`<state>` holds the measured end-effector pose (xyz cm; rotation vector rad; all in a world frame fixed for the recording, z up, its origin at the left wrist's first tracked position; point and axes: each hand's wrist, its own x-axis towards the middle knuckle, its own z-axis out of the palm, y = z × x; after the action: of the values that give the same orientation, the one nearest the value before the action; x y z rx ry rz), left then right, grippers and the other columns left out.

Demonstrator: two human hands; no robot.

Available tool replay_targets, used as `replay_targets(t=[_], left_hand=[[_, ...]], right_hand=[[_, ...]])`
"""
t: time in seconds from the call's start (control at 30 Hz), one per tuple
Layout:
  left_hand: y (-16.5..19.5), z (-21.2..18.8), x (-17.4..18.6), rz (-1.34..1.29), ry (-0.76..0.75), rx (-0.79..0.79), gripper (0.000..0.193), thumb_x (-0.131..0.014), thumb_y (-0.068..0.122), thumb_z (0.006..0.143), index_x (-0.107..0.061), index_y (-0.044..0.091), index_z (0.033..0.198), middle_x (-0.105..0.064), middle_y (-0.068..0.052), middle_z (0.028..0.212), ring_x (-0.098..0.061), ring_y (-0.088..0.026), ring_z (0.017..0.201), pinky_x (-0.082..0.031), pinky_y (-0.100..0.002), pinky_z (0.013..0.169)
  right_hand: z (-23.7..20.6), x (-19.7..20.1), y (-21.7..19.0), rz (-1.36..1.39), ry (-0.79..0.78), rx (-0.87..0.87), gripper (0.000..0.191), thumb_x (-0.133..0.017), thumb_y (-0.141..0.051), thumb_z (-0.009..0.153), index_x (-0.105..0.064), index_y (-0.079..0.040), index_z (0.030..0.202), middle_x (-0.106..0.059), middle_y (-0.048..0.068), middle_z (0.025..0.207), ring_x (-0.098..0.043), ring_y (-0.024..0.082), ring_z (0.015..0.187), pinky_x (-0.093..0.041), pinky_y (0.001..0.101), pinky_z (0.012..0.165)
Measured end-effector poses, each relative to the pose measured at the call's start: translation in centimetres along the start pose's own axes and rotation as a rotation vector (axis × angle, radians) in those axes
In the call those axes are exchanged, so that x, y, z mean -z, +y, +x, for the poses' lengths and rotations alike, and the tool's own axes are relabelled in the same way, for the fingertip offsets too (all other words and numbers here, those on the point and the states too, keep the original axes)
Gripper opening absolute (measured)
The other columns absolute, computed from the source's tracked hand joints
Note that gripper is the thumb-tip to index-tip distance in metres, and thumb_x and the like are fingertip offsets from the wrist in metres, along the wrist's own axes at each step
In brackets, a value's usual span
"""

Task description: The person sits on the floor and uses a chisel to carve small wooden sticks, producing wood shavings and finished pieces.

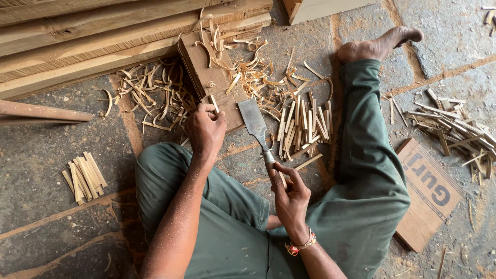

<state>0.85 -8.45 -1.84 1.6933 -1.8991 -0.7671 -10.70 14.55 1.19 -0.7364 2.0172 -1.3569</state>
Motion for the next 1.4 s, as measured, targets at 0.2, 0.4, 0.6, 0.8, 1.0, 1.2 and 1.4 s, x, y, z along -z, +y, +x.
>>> replay_targets(t=[0.2, 0.4, 0.6, 0.8, 1.0, 1.2, 1.4], left_hand=[[0.7, 0.1, 0.1, -0.078, -0.086, 0.064, 0.025, -0.077, 0.025, 0.089, -0.065, 0.007, 0.099, -0.075, -0.008, 0.080, -0.071, -0.025, 0.077, -0.049, -0.045, 0.084], [0.8, 0.5, -0.1, -0.114, -0.096, 0.059, 0.024, -0.075, 0.022, 0.091, -0.064, 0.004, 0.103, -0.076, -0.009, 0.082, -0.071, -0.023, 0.070, -0.053, -0.041, 0.072], [0.7, 0.3, -0.3, -0.280, -0.126, 0.113, 0.024, -0.073, 0.025, 0.093, -0.071, 0.005, 0.106, -0.075, -0.003, 0.084, -0.069, -0.012, 0.065, -0.055, -0.032, 0.058], [1.5, -0.5, 0.6, -0.723, -0.067, -0.208, 0.028, -0.070, 0.028, 0.100, -0.066, 0.005, 0.115, -0.066, 0.001, 0.083, -0.063, -0.008, 0.067, -0.053, -0.024, 0.055], [2.3, -1.2, 0.7, -0.527, 0.209, -0.622, 0.021, -0.065, 0.023, 0.109, -0.062, 0.004, 0.117, -0.062, -0.005, 0.102, -0.063, -0.013, 0.091, -0.055, -0.029, 0.079], [3.0, -2.0, 1.6, -0.461, 0.286, -0.753, 0.014, -0.061, 0.016, 0.111, -0.056, 0.004, 0.117, -0.064, -0.009, 0.113, -0.064, -0.024, 0.109, -0.053, -0.036, 0.098], [3.6, -2.5, 2.5, -0.419, 0.264, -0.780, 0.007, -0.058, 0.011, 0.110, -0.056, 0.005, 0.112, -0.066, -0.010, 0.117, -0.065, -0.025, 0.113, -0.053, -0.038, 0.100]], right_hand=[[0.1, -0.1, -0.2, -0.039, -0.004, -0.014, 0.026, -0.071, -0.018, 0.097, -0.073, -0.007, 0.121, -0.067, 0.000, 0.062, -0.057, 0.003, 0.058, -0.039, 0.0222, 0.047], [0.2, 0.0, 0.1, -0.069, -0.021, -0.019, 0.027, -0.070, -0.020, 0.096, -0.071, -0.008, 0.121, -0.069, 0.001, 0.062, -0.061, 0.004, 0.057, -0.039, 0.0227, 0.045], [0.3, 0.0, 0.3, -0.054, -0.029, -0.026, 0.027, -0.069, -0.021, 0.097, -0.071, -0.008, 0.121, -0.070, 0.003, 0.062, -0.063, 0.004, 0.057, -0.041, 0.0233, 0.045], [0.3, -0.1, 0.1, -0.052, -0.023, -0.048, 0.027, -0.069, -0.020, 0.097, -0.071, -0.008, 0.121, -0.071, 0.002, 0.064, -0.063, 0.005, 0.059, -0.043, 0.0239, 0.048], [0.5, -0.1, -0.1, -0.091, -0.016, -0.058, 0.027, -0.069, -0.021, 0.097, -0.072, -0.009, 0.121, -0.069, 0.003, 0.061, -0.061, 0.004, 0.057, -0.042, 0.0244, 0.047], [0.5, -0.2, 0.1, -0.104, -0.015, -0.064, 0.027, -0.069, -0.022, 0.096, -0.072, -0.009, 0.120, -0.068, 0.003, 0.059, -0.058, 0.004, 0.054, -0.040, 0.0250, 0.046], [0.6, -0.2, 0.4, -0.129, -0.020, -0.062, 0.027, -0.069, -0.023, 0.096, -0.071, -0.009, 0.119, -0.068, 0.002, 0.058, -0.059, 0.005, 0.053, -0.040, 0.0256, 0.045]])
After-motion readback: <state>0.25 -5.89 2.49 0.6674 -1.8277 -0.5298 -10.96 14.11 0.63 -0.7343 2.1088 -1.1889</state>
